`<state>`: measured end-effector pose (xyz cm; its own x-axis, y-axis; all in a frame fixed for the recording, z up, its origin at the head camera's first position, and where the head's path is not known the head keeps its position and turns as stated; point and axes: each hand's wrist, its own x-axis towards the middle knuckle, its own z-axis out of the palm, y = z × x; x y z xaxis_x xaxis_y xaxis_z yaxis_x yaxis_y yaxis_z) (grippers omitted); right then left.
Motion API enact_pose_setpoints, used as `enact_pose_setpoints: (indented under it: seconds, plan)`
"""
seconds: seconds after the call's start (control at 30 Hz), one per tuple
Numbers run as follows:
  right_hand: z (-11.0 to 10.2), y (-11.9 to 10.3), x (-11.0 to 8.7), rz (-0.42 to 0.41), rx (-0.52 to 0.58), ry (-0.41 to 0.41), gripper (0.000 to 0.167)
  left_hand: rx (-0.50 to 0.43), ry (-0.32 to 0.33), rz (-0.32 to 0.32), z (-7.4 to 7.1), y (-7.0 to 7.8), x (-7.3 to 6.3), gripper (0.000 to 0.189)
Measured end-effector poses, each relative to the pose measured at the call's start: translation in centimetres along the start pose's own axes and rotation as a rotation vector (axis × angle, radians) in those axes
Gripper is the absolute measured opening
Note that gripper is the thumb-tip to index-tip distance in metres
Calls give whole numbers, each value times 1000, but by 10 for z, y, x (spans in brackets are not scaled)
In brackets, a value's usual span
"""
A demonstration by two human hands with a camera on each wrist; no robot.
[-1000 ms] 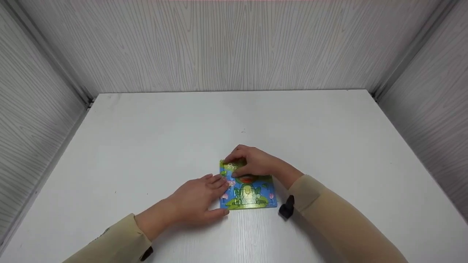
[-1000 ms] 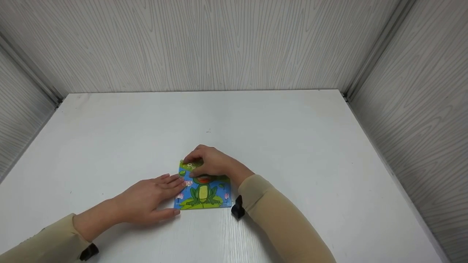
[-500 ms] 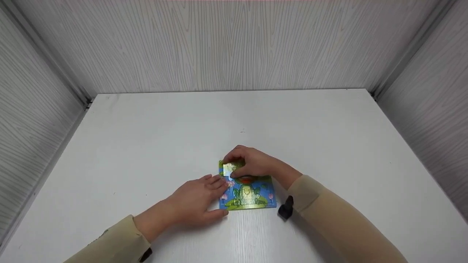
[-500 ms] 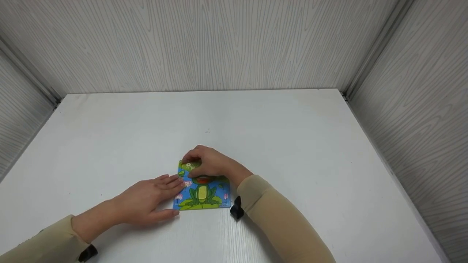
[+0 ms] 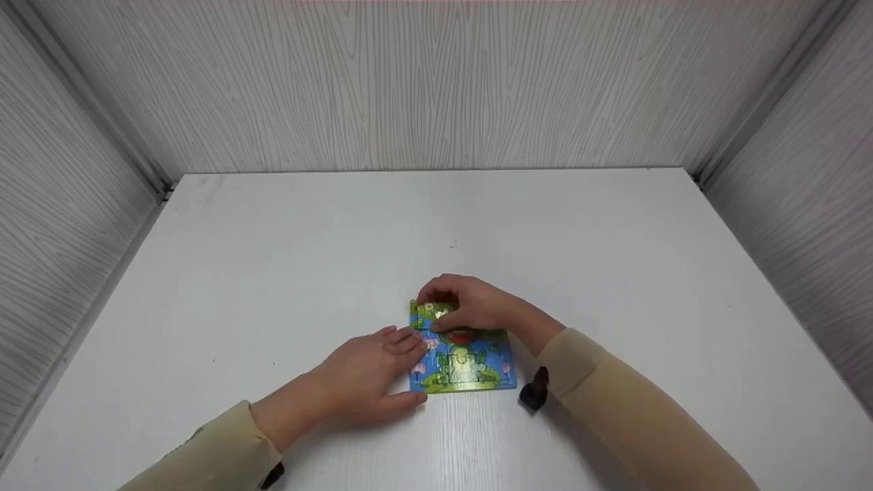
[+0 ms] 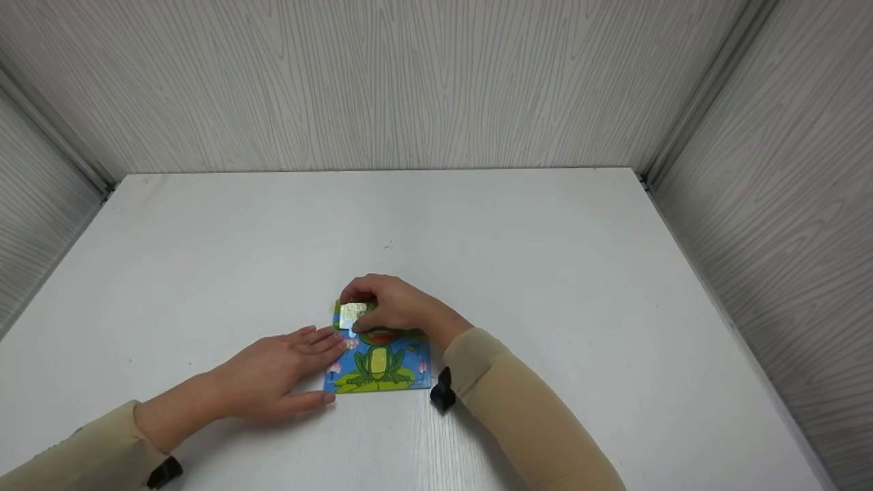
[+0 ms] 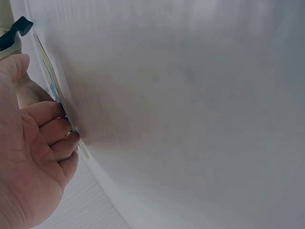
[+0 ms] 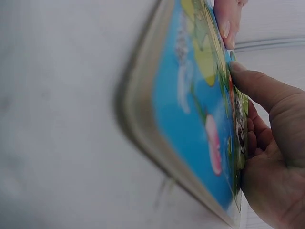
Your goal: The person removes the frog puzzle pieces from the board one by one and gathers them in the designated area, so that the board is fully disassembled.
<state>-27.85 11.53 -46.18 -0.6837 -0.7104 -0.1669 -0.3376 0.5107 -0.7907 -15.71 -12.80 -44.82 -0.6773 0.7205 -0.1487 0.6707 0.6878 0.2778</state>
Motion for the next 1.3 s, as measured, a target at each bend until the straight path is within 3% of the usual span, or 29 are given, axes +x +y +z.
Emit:
enact_pose_setpoints:
  seconds: [0.5,1.3]
  plan:
    - [-4,5,-4,31,97,-18,38,24,9,17,0,1,1,80]
    - [-6,6,-1,-34,82,-33,47,16,1,5,0,0,0,81]
